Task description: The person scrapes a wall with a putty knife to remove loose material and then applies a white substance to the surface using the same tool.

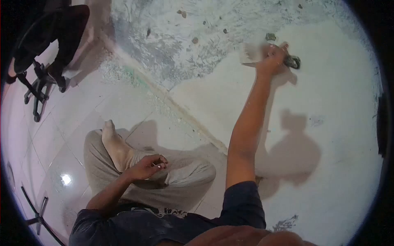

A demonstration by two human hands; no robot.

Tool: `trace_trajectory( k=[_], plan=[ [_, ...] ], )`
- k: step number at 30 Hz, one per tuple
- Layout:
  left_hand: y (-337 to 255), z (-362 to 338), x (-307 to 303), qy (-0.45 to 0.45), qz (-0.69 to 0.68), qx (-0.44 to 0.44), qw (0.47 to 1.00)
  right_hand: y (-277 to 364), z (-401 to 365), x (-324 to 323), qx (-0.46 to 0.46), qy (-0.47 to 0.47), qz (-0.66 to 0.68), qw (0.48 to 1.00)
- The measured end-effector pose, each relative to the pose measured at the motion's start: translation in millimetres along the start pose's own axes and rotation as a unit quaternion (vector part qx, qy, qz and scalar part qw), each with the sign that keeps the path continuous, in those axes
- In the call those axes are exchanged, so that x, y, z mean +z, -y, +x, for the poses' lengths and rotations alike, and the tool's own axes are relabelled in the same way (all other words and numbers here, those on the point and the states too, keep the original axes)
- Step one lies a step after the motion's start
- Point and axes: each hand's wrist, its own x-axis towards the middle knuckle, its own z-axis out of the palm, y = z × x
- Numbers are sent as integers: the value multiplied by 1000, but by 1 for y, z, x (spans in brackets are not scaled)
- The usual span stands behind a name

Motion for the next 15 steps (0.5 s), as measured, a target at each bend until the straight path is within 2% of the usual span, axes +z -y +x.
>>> trace_trajectory(
  k=[1,2,3,6,7,8,9,11,13,14,15],
  plan=[
    [1,-3,-2,23,-13,-55,998,16,-20,17,-4,41,-37,998],
    [1,-1,-8,25,-2,-48,999,27,-30,9,-15,39,-30,999],
    [2,2,-13,16,-23,-44,999,31,-32,0,-121,77,21,989],
    [7,-2,-6,11,-89,-62,994,2,-17,-25,-325,-42,-152,933],
    [0,-2,-7,21,-25,-78,996,12,-22,-15,-254,-15,-42,966],
    [-5,2,-11,26,43,-85,995,24,-26,-8,-208,-24,16,978],
    [-6,4,-13,28,48,-82,995,36,-29,-1,-164,-37,76,983],
    [-1,5,-10,12,-84,-62,994,10,-10,-35,-197,38,42,979],
    [2,6,-5,8,-76,-53,996,-13,-7,-34,-49,45,13,998],
    [0,8,-8,0,-56,-35,998,-13,-18,-3,-56,-17,-67,996],
    [-4,8,-13,-1,-45,-27,999,-13,-24,-3,-79,-66,-79,992]
  ],
)
